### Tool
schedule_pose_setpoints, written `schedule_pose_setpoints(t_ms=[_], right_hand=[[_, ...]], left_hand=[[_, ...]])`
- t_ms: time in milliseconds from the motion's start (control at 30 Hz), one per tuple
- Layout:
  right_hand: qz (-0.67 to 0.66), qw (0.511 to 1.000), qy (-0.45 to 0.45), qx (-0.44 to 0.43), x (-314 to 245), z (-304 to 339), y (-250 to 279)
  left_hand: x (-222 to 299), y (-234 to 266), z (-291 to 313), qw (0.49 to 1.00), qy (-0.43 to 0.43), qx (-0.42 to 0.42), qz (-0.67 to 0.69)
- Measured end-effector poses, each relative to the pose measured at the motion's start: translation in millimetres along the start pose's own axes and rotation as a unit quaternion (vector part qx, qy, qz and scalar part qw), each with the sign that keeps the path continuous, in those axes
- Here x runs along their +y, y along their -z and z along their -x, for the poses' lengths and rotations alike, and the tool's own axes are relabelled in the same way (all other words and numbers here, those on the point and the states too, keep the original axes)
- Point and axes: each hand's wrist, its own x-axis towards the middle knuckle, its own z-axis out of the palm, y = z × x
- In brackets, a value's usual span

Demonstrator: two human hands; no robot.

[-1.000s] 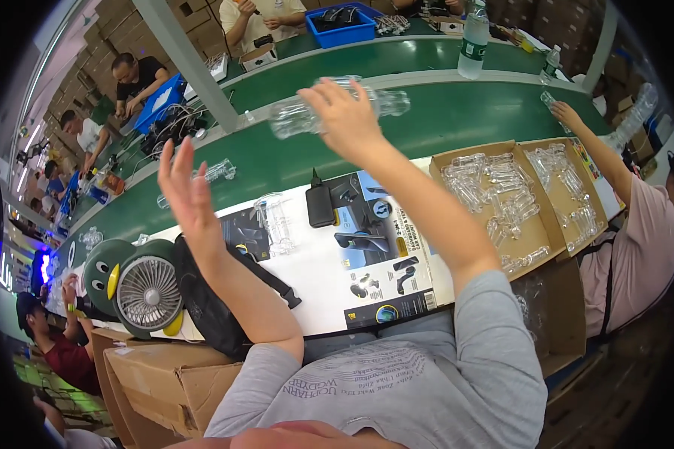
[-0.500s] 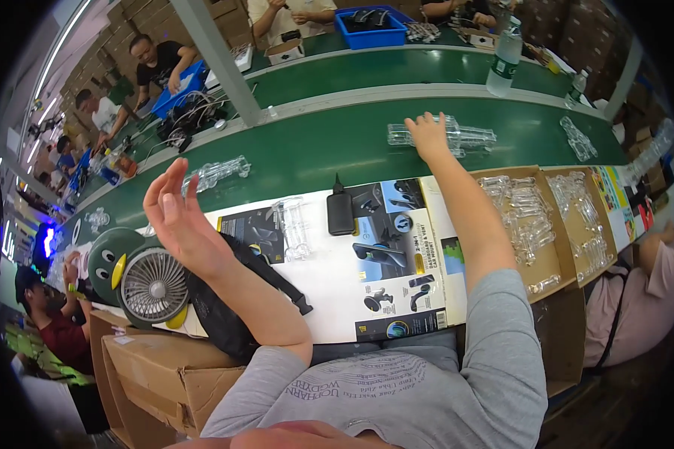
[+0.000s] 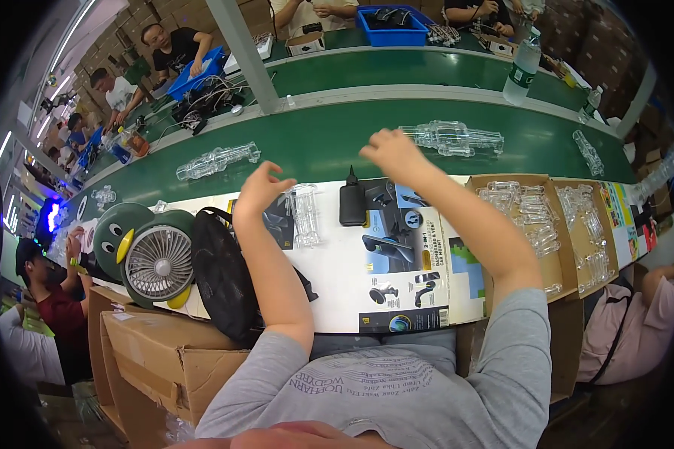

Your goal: Assembling plastic components and packaging them into plastic bags and cardboard boxes on a factory production line.

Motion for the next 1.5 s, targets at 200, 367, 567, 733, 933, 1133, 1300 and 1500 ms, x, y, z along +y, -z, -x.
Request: schedule_pose_setpoints(t_ms=[200,367,567,733,933,1133,1300,1500], right_hand=[[0.006,0.986,0.162,0.027,-63,-1,-1],[0.002,0.984,0.179,0.005,-73,5,-8],[0.008,0.987,0.159,-0.014,-79,6,-1],[0.011,0.984,0.179,-0.016,-82,-1,-2],[-0.014,0.985,0.171,0.028,-81,1,2],[-0.168,0.974,-0.058,0.140,-86,-10,53],[-0.347,0.819,-0.172,0.423,-92,-16,93],[-0.594,0.549,-0.259,0.528,-82,9,116]], left_hand=[[-27,-28,-24,0.988,-0.002,-0.138,-0.070],[-28,-19,-9,0.993,-0.033,-0.057,-0.097],[13,27,34,0.985,-0.148,0.088,-0.005],[28,37,35,0.944,-0.165,0.162,0.234],[29,35,21,0.849,-0.200,0.183,0.454],[46,48,38,0.620,-0.252,0.229,0.706],[26,41,22,0.523,-0.211,0.178,0.806],[32,37,19,0.503,-0.193,0.100,0.837]])
